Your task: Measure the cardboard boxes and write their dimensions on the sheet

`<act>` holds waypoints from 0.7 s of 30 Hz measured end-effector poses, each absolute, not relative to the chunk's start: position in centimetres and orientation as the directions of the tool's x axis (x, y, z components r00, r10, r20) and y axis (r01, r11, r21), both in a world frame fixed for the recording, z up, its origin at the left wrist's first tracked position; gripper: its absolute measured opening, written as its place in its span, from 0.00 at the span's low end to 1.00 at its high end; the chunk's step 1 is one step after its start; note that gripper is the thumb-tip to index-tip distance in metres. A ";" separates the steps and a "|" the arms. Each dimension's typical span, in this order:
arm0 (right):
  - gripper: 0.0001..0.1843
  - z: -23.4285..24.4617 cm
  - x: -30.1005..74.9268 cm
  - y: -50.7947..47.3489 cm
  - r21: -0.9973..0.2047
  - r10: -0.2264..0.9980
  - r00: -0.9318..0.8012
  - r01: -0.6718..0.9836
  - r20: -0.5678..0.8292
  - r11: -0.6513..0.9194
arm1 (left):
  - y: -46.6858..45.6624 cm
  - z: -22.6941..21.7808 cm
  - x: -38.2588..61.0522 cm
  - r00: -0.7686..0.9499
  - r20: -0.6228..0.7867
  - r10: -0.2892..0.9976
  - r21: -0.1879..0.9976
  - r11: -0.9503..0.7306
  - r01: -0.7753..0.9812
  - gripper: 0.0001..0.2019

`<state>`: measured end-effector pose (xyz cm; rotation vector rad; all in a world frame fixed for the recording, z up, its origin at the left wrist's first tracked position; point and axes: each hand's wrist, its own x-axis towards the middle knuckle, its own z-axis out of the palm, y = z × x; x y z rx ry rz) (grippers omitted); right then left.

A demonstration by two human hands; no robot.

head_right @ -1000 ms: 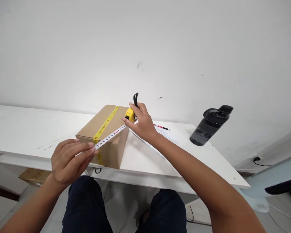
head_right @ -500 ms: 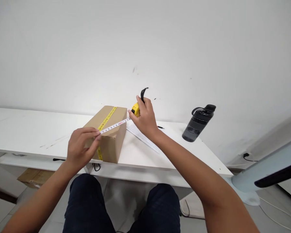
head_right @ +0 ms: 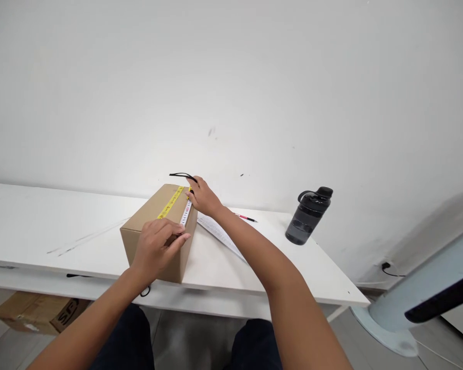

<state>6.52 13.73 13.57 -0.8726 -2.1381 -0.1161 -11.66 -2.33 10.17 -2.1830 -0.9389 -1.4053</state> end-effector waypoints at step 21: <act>0.37 13.3 8.0 12.8 -0.449 0.698 -0.362 0.567 0.617 0.691 | -1.9 9.4 -12.3 0.371 0.913 0.170 -0.117 -0.762 0.637 0.12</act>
